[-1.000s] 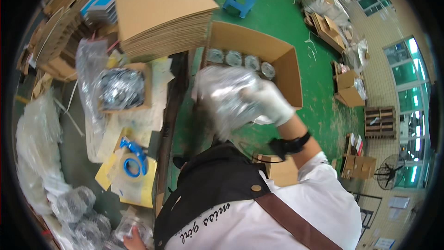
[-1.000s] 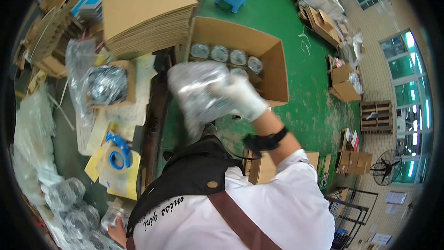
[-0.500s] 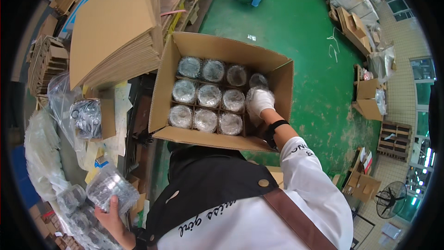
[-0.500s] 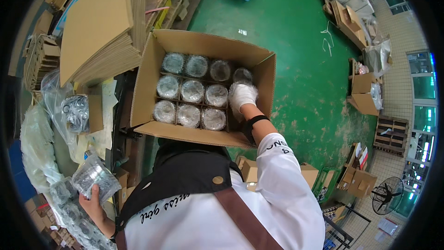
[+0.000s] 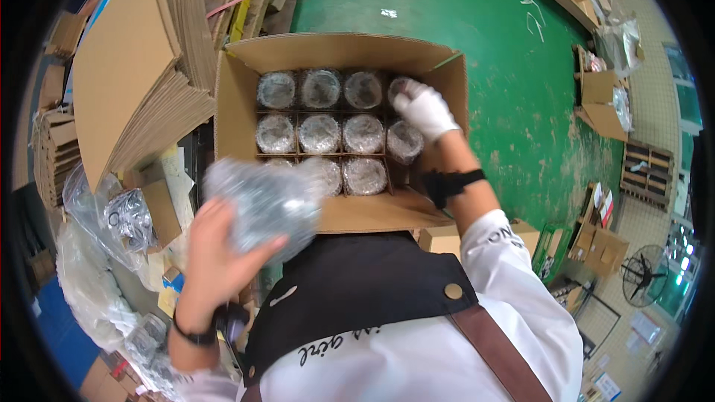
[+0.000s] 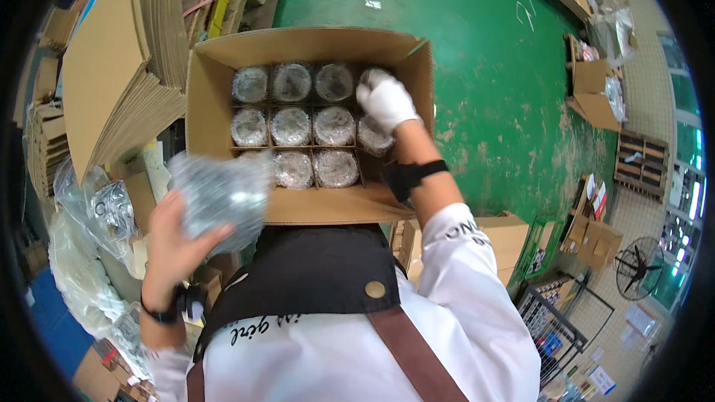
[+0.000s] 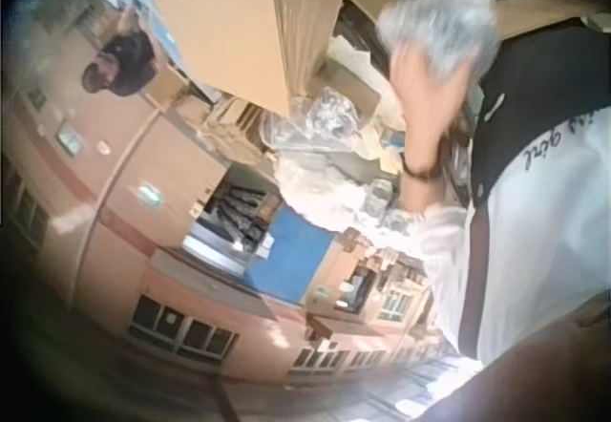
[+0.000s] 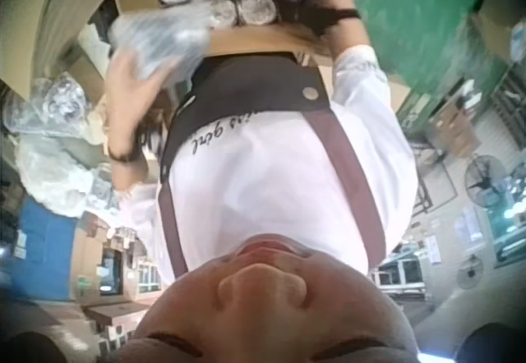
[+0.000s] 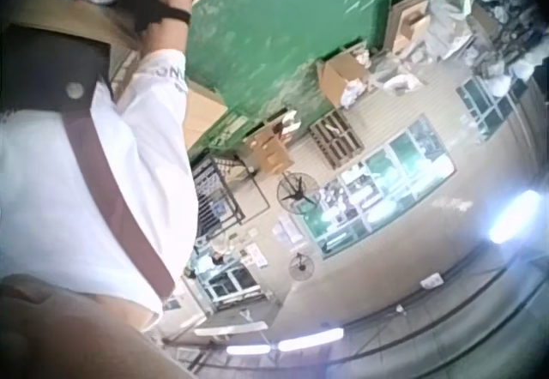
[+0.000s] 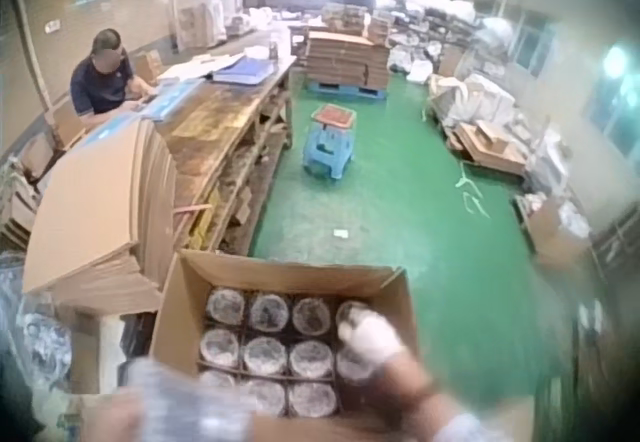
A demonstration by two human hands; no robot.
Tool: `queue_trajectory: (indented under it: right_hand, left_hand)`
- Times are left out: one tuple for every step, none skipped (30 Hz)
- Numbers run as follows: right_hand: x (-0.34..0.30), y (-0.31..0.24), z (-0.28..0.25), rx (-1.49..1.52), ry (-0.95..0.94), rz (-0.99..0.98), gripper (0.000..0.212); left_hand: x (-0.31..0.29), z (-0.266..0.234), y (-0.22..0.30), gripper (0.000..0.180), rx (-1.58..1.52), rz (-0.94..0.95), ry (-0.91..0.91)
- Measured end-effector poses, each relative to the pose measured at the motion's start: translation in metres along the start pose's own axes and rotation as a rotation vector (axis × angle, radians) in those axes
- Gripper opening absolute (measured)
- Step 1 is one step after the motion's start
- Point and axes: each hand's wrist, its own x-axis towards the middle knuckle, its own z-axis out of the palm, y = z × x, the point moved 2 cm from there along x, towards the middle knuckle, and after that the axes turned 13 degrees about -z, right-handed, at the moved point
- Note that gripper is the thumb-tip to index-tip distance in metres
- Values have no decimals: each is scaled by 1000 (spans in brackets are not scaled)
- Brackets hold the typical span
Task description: Pack metal components wrapped in bubble wrap into cardboard boxes, insert dividers, and seal the boxes with tape.
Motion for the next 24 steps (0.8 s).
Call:
queue_trajectory:
  right_hand:
    - [-11,-20,-39,220,223,-44,36]
    - [-25,-35,-70,438,445,-96,34]
    - [-43,-50,-94,604,501,-61,32]
    - [-69,-56,-114,761,566,-18,31]
    - [-95,-56,-126,759,602,-14,30]
    - [-121,-54,-138,768,638,-19,29]
    - [-148,-43,-141,806,667,55,28]
    - [-173,-28,-137,845,697,137,27]
    - [-199,-13,-131,829,714,207,26]
    - [-224,-2,-126,810,733,282,25]
    - [-246,6,-118,805,763,312,25]
    - [-267,14,-109,800,811,399,25]
    - [-285,20,-100,797,861,487,25]
    - [-300,23,-92,803,882,517,25]
    - [-313,25,-83,833,902,555,25]
    - [-317,27,-75,864,921,578,25]
    - [-318,27,-66,886,933,612,25]
    - [-315,26,-60,896,945,623,25]
    - [-307,24,-55,939,913,624,26]
    - [-306,22,-50,976,884,635,26]
    - [-301,20,-48,964,852,603,26]
    - [-300,16,-46,971,853,609,26]
    - [-290,13,-44,949,765,565,25]
    - [-282,10,-43,922,679,518,25]
  left_hand:
    - [26,19,10,47,55,54,-147]
    - [54,46,19,45,-45,80,-318]
    - [87,85,17,47,-25,46,-515]
    - [115,120,28,62,-159,-41,-780]
    - [136,155,40,63,-99,-59,-827]
    - [149,187,51,64,-32,-85,-861]
    - [162,231,56,63,-48,-112,-927]
    - [170,273,60,63,-62,-144,-1001]
    - [172,300,71,63,-37,-123,-1029]
    - [171,323,82,58,136,-77,-914]
    - [170,335,94,53,303,-29,-786]
    - [167,345,101,53,325,-13,-807]
    - [162,347,113,48,420,71,-714]
    - [155,350,117,43,510,152,-619]
    - [147,361,106,42,510,203,-523]
    - [140,375,89,42,530,215,-530]
    - [133,391,70,46,581,330,-403]
    - [130,403,58,50,621,445,-275]
    - [131,412,52,52,699,462,-353]
    - [128,408,64,52,708,473,-366]
    - [129,403,76,49,679,475,-433]
    - [127,395,84,47,650,464,-495]
    - [134,409,70,48,686,469,-565]
    - [138,418,55,48,690,471,-552]
